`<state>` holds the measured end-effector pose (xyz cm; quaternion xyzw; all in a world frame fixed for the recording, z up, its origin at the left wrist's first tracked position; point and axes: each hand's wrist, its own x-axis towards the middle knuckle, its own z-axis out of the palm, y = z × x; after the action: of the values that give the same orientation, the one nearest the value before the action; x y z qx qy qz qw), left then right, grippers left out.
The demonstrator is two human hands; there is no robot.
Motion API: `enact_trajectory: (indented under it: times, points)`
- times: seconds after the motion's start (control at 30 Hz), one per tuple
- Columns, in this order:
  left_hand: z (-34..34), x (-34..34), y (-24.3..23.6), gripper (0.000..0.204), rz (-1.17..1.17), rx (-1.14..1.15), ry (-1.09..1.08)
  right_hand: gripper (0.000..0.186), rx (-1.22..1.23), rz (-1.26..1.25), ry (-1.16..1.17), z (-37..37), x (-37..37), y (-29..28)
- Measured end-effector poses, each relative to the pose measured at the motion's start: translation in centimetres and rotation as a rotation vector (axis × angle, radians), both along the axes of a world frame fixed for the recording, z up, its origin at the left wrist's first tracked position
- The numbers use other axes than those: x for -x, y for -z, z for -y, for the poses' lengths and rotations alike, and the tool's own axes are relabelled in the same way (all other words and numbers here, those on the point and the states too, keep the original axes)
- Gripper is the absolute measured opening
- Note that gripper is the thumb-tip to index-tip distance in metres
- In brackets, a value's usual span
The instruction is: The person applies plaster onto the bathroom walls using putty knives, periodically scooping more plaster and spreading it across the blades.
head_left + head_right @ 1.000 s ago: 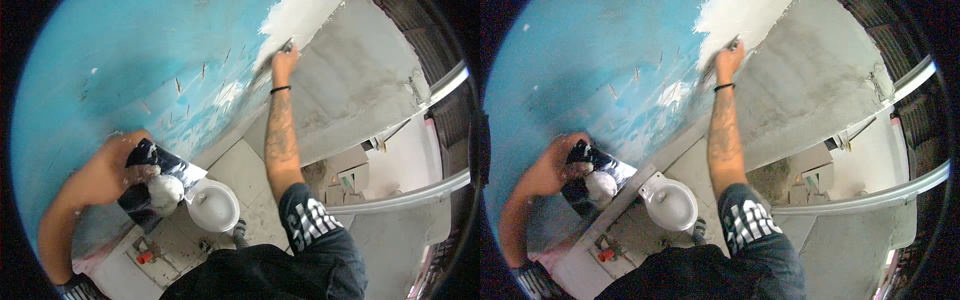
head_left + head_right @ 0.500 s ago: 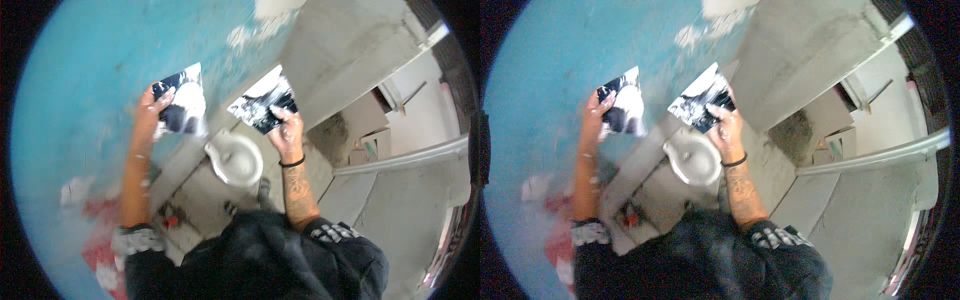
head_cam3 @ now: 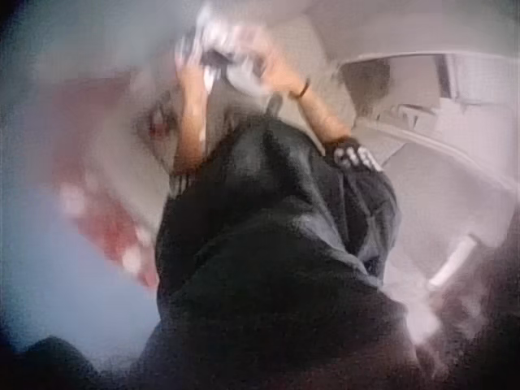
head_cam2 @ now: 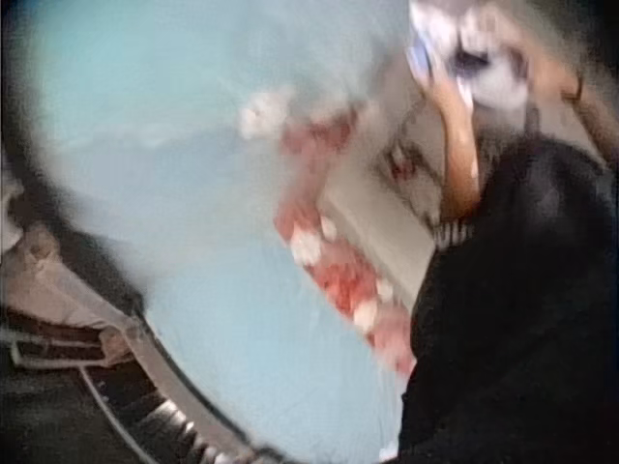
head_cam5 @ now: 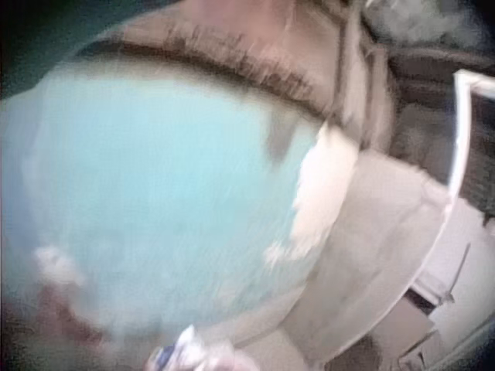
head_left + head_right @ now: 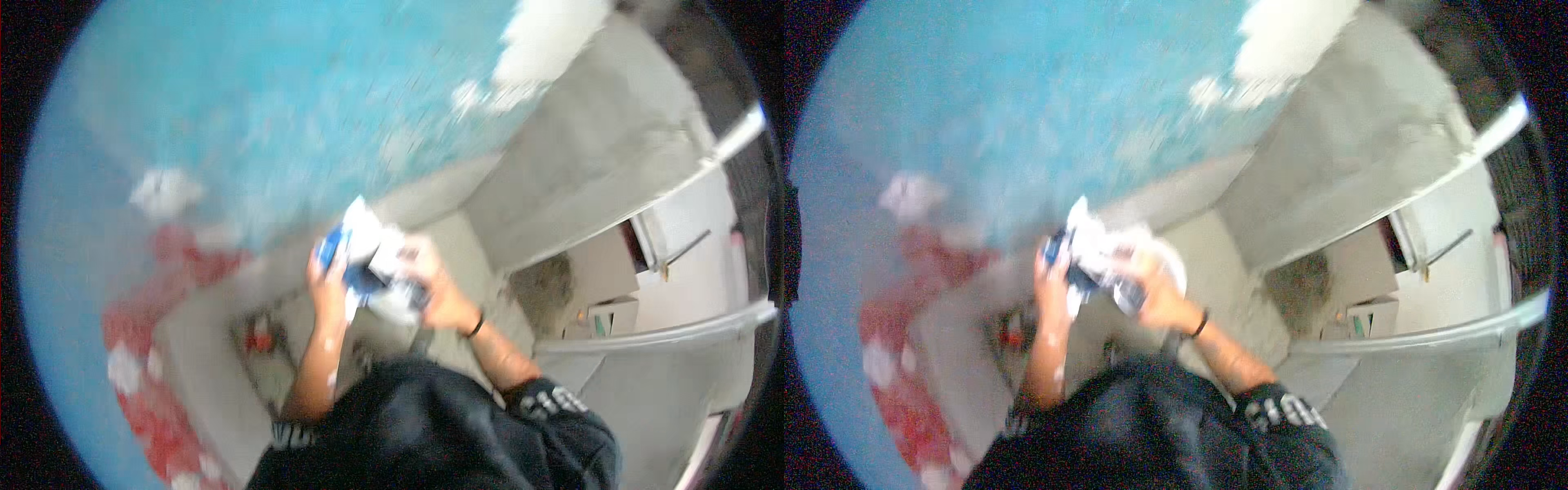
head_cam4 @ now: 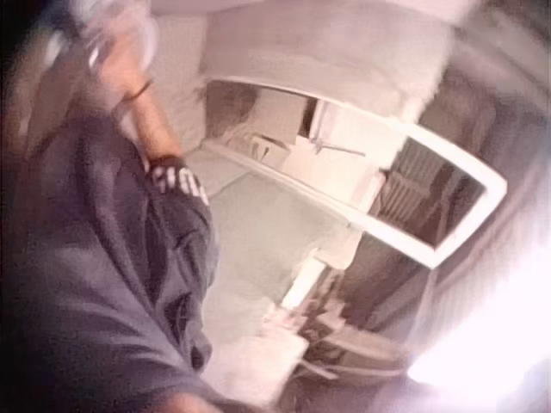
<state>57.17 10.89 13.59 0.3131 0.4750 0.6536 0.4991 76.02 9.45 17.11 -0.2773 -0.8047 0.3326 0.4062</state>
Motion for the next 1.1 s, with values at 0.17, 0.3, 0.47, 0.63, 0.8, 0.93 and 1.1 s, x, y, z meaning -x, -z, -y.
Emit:
enact_trajectory:
  times: [0.17,0.3,0.47,0.63,0.8,0.93,1.1]
  points:
    - [3.5,0.5,1.1,0.016,0.213,0.008,0.036,0.068,-0.024,0.087,0.14,4.2,1.9,3.1]
    - [5.7,-0.6,2.5,0.015,0.39,0.146,0.133,0.07,0.077,0.236,0.266,5.5,-0.6,11.0]
    - [5.5,-4.0,2.4,0.013,0.326,0.08,0.311,0.058,0.187,0.116,0.374,9.3,-7.2,24.7]
    - [1.1,-6.0,5.9,0.025,0.292,0.058,0.22,0.051,0.373,-0.234,0.743,10.2,-9.1,20.9]
    - [0.2,-11.1,7.0,0.018,0.171,-0.037,0.225,0.053,-0.052,0.151,0.748,7.8,-12.0,9.2]
    - [1.7,-9.6,12.6,0.019,0.148,0.044,0.173,0.057,0.041,0.328,0.549,7.2,-8.4,8.4]
    - [4.3,-9.8,12.8,0.023,0.15,0.079,0.185,0.062,-0.048,0.487,0.519,7.3,-7.5,8.9]
